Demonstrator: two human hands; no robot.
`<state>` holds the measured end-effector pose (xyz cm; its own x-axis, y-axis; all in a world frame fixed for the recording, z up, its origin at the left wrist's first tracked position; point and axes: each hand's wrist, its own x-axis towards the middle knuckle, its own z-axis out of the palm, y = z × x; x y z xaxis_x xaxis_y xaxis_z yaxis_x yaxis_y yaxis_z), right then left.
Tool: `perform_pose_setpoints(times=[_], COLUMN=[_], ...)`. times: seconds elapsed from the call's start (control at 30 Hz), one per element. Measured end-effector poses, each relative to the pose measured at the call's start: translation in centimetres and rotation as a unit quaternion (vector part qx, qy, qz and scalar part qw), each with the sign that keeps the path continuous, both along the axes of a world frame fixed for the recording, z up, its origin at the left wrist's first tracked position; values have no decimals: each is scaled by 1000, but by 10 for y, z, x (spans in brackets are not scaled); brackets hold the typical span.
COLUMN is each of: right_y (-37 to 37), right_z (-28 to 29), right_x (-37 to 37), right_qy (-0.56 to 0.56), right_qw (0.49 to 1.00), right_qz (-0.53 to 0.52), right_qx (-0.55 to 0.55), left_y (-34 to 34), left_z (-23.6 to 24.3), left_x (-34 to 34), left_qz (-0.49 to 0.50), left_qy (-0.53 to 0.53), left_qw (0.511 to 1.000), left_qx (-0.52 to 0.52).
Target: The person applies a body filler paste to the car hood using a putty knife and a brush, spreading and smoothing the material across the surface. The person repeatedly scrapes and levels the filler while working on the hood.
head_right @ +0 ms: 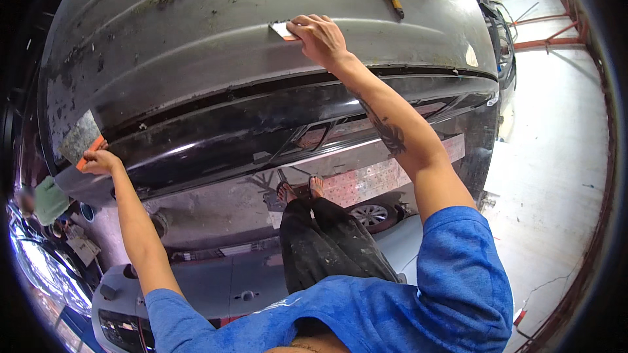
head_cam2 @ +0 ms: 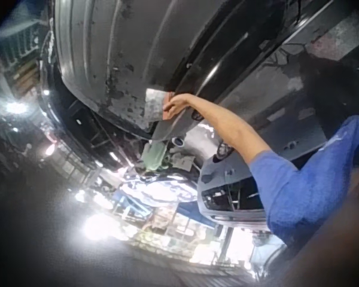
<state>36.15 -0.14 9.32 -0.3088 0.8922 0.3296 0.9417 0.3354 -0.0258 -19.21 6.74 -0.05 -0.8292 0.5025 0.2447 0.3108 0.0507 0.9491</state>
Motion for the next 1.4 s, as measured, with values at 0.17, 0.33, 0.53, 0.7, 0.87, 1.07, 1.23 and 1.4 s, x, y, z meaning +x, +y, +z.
perform_pose_setpoints(times=[0.17, 0.33, 0.53, 0.7, 0.87, 1.07, 1.23, 1.4], right_y=[-71, -85, 30, -39, -131, -79, 22, -26], right_z=[-5, -43, -18, 9, -10, -30, -10, 1], right_x=[30, 56, 61, 91, 164, 168, 144, 153], right_qy=[19, 35, 3, 79, 41, 27, 21, 58], right_qw=[998, 998, 1000, 994, 998, 999, 994, 990], right_qz=[-45, -50, -5, 21, -17, 28, 102, 124], right_qx=[27, -6, -1, 73, 51, -36, -25, -25], left_y=[6, -2, -70, -97, -87, -89, -79, -83], left_z=[-9, 11, 24, 7, -2, 4, -4, 2], left_x=[-6, 28, 233, 310, 320, 320, 321, 325], left_qz=[-16, -29, -217, -220, -72, -96, -65, -77], left_qy=[6, -49, -121, -141, -18, 153, 208, 96], left_qw=[1000, 995, 956, 964, 997, 983, 973, 992], left_qx=[24, 80, 155, 51, -18, 23, 79, 4])
